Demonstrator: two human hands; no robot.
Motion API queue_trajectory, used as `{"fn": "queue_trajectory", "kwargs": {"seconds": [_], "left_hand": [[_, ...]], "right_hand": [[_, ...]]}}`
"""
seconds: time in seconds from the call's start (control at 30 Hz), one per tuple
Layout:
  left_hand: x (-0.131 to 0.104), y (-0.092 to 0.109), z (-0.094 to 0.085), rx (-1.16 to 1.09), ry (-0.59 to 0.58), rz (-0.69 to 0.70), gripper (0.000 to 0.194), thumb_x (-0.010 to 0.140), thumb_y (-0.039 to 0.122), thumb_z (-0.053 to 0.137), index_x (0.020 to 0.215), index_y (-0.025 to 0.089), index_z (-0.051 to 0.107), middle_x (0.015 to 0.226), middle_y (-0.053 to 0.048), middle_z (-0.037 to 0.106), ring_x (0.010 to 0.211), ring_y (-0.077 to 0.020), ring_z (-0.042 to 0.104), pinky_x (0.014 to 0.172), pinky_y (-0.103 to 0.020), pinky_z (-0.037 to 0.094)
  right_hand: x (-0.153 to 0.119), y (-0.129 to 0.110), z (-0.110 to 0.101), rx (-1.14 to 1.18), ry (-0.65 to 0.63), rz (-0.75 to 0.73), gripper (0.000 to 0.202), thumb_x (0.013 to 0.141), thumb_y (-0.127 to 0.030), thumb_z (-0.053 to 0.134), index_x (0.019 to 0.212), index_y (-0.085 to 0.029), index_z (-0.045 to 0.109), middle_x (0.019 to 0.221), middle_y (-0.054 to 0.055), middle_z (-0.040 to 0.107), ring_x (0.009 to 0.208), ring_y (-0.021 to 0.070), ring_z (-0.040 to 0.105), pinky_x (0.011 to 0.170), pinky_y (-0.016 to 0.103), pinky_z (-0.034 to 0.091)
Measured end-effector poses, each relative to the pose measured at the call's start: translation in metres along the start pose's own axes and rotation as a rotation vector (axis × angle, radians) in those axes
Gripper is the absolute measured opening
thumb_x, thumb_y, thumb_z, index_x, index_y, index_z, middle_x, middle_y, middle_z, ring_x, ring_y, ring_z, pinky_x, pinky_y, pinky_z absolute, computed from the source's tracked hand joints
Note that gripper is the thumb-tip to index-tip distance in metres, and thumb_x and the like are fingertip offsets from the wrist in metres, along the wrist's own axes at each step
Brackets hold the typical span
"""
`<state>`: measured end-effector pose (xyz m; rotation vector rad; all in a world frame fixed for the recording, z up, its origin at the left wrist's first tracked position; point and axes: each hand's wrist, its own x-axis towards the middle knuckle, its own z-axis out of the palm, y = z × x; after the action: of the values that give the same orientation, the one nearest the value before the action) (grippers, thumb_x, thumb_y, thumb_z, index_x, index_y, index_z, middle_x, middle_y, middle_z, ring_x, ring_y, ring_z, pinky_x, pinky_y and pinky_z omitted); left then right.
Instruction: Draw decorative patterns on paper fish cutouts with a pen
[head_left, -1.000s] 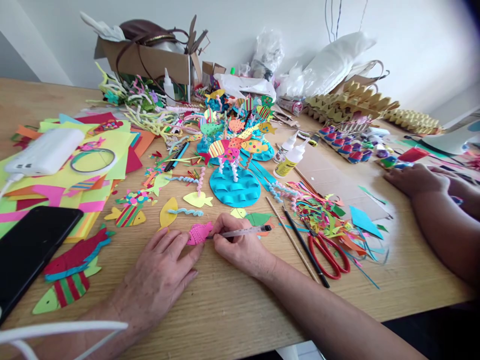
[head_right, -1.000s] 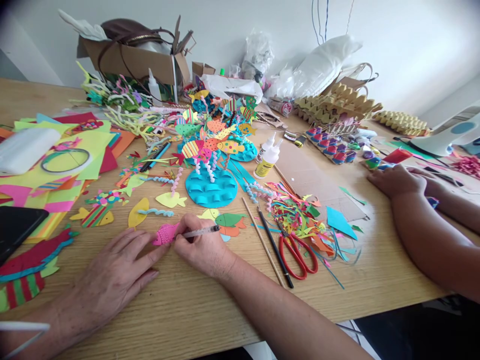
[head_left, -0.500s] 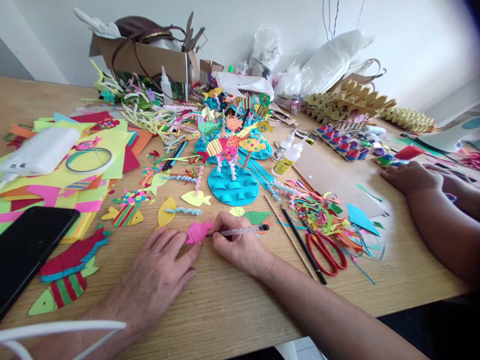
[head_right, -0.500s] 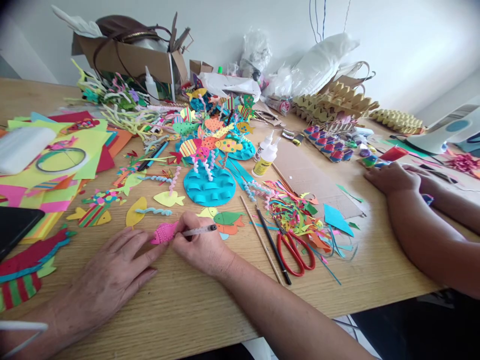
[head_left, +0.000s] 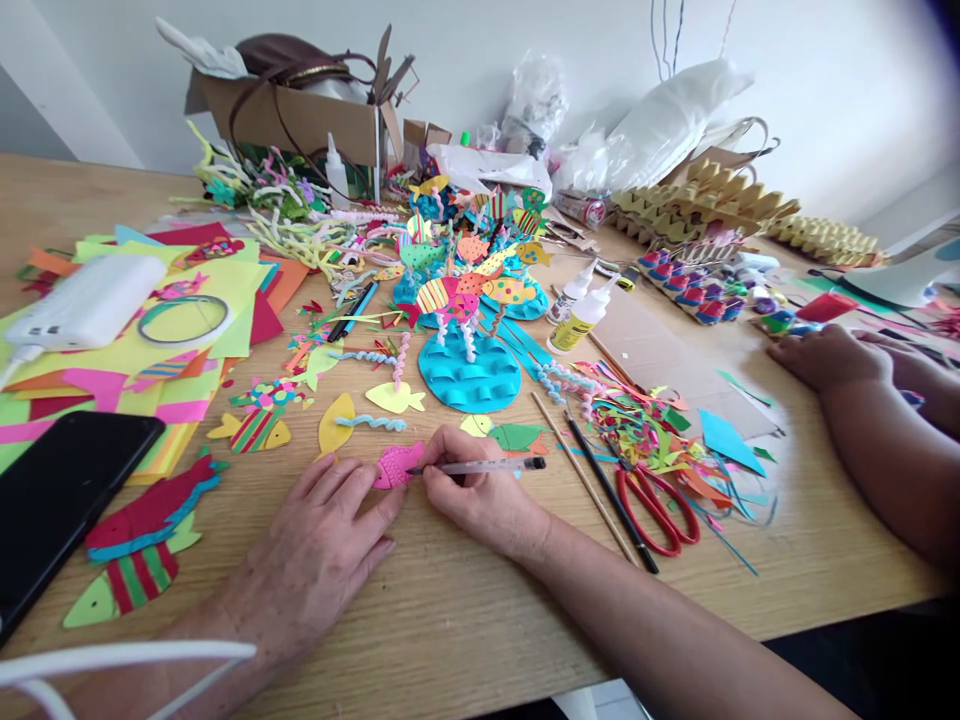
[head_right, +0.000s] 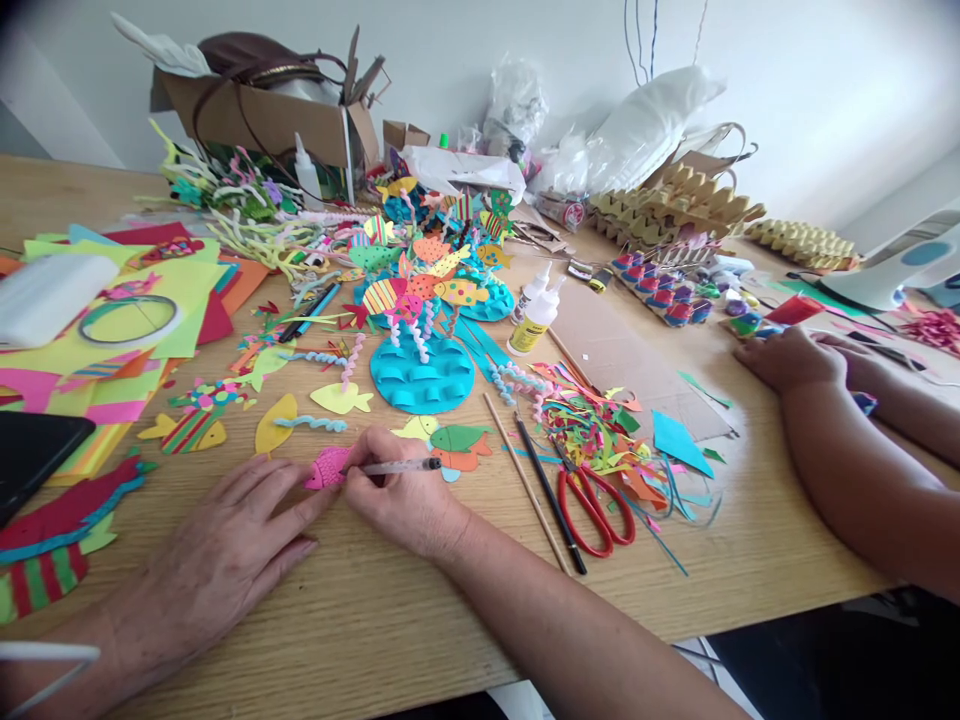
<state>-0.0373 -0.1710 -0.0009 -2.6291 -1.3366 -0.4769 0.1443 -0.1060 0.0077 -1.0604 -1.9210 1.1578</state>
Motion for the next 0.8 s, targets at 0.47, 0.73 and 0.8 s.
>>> {"fn": "queue_trajectory", "kwargs": {"seconds": [0.47,0.73,0.8], "left_hand": [[0.0009,-0.0012,-0.002,0.019,-0.025,0.004,0.029,0.082,0.018,0.052,0.109,0.02,0.062,0.097,-0.009,0.059,0.093,-0.0259,0.053,0.084,-0.045,0.047],[0.0007,-0.0005,-0.0011,0.019,-0.022,-0.012,0.031,0.08,0.016,0.053,0.109,0.019,0.062,0.097,-0.009,0.059,0.093,-0.0264,0.053,0.083,-0.046,0.048],[0.0004,-0.0008,-0.0009,0.02,-0.017,-0.012,0.03,0.081,0.016,0.052,0.109,0.02,0.062,0.098,-0.009,0.058,0.094,-0.0263,0.053,0.084,-0.046,0.047]], "right_hand": [[0.0014,0.0021,-0.0001,-0.003,0.013,-0.009,0.007,0.067,-0.011,0.047,0.064,-0.018,0.049,0.056,-0.005,0.05,0.048,0.0074,0.041,0.046,0.019,0.033],[-0.0002,0.0,-0.0004,-0.021,-0.023,-0.001,0.009,0.068,-0.009,0.049,0.065,-0.018,0.05,0.056,-0.006,0.048,0.049,0.0064,0.041,0.046,0.017,0.032],[-0.0003,-0.0001,-0.0002,-0.026,-0.029,-0.001,0.01,0.068,-0.009,0.05,0.064,-0.018,0.049,0.055,-0.006,0.048,0.048,0.0062,0.04,0.046,0.017,0.032]]}}
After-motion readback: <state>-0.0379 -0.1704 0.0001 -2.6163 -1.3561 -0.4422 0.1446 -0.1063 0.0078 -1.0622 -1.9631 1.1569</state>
